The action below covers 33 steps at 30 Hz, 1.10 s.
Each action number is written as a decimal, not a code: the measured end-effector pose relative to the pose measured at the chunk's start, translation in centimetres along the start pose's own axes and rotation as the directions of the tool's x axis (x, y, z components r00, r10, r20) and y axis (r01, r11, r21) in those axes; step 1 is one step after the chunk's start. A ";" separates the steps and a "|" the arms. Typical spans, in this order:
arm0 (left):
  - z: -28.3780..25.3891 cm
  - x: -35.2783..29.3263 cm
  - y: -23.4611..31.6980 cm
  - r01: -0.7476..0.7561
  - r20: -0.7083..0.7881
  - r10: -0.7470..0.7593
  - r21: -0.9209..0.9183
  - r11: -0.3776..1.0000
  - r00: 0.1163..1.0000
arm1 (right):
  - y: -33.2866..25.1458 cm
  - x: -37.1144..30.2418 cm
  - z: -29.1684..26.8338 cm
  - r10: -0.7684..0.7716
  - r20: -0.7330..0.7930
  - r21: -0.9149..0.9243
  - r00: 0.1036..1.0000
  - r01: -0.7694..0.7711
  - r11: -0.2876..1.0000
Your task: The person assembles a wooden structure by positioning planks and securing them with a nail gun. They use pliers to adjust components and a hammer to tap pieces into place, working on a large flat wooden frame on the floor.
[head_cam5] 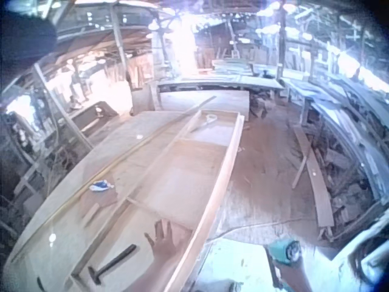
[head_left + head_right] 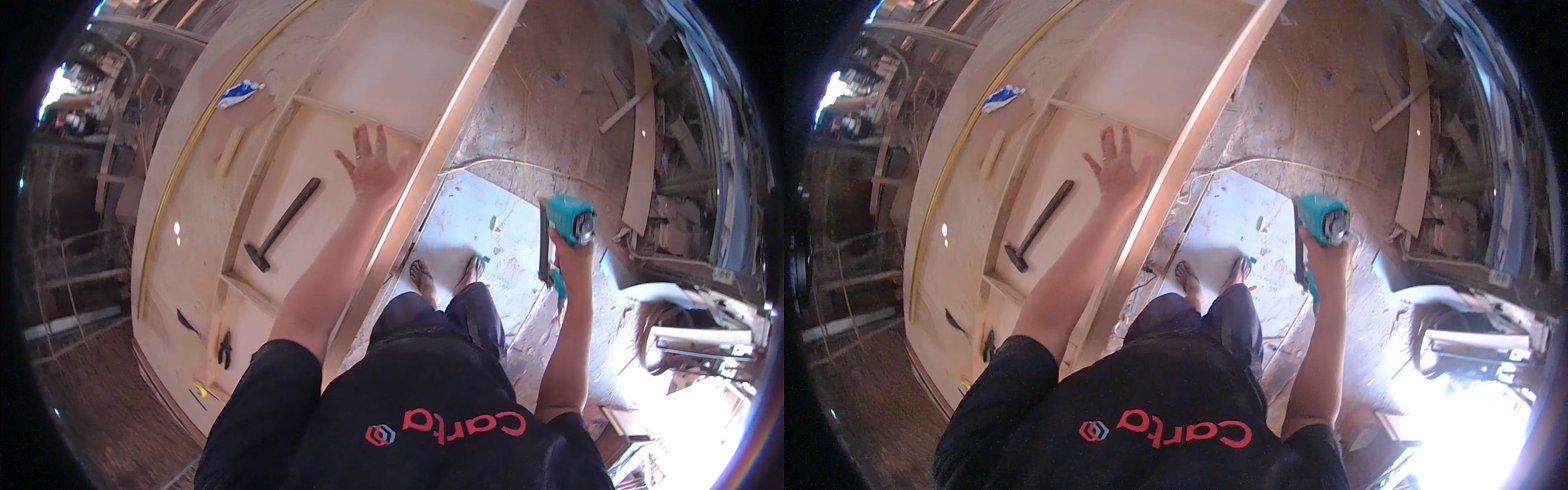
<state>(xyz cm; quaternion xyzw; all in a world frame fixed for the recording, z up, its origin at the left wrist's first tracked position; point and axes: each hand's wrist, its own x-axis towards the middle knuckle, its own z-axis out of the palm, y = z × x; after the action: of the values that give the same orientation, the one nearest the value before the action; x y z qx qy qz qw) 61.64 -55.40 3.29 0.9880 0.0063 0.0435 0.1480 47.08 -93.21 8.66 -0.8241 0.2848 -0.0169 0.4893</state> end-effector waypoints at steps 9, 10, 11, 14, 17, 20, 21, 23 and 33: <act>-10.7 -24.6 -11.9 0.049 -0.340 -0.095 -0.143 0.989 0.935 | 8.5 -7.7 0.2 0.144 0.289 -0.093 0.946 -0.122 0.988; -11.2 -28.3 -12.7 0.119 -0.338 -0.165 -0.152 0.981 0.927 | 8.9 -8.4 0.6 0.178 0.337 -0.111 0.924 -0.149 0.983; -11.5 -32.2 -13.2 0.192 -0.331 -0.235 -0.160 0.968 0.914 | 9.3 -9.2 0.8 0.131 0.378 -0.120 0.917 -0.092 0.989; -11.4 -40.8 -14.4 0.355 -0.350 -0.408 -0.208 0.911 0.843 | 9.7 -11.6 1.3 0.072 0.495 -0.126 0.866 -0.010 0.992; -10.7 -45.6 -15.1 0.437 -0.322 -0.478 -0.195 0.878 0.817 | 9.9 -14.7 1.3 -0.016 0.544 -0.110 0.839 0.090 0.990; -10.4 -46.9 -15.5 0.467 -0.218 -0.480 -0.112 0.877 0.850 | 10.1 -18.3 1.4 -0.038 0.553 -0.075 0.832 0.095 0.993; -10.5 -46.7 -15.6 0.444 -0.195 -0.451 -0.082 0.892 0.871 | 10.0 -19.3 1.3 -0.015 0.571 -0.087 0.821 0.079 0.993; -10.6 -46.0 -15.6 0.424 -0.095 -0.424 -0.025 0.906 0.901 | 10.2 -21.5 1.0 0.036 0.593 -0.113 0.804 0.039 0.993; -9.3 -43.2 -14.9 0.011 0.163 -0.050 0.231 0.973 0.985 | 12.3 -32.6 5.3 -0.042 0.415 -0.185 0.909 0.129 0.974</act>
<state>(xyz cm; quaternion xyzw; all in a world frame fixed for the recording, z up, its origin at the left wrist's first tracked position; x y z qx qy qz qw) 17.83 -39.51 4.14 0.9984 0.0141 -0.0431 0.0339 15.79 -77.57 4.03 -0.8677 0.1400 0.1639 0.4478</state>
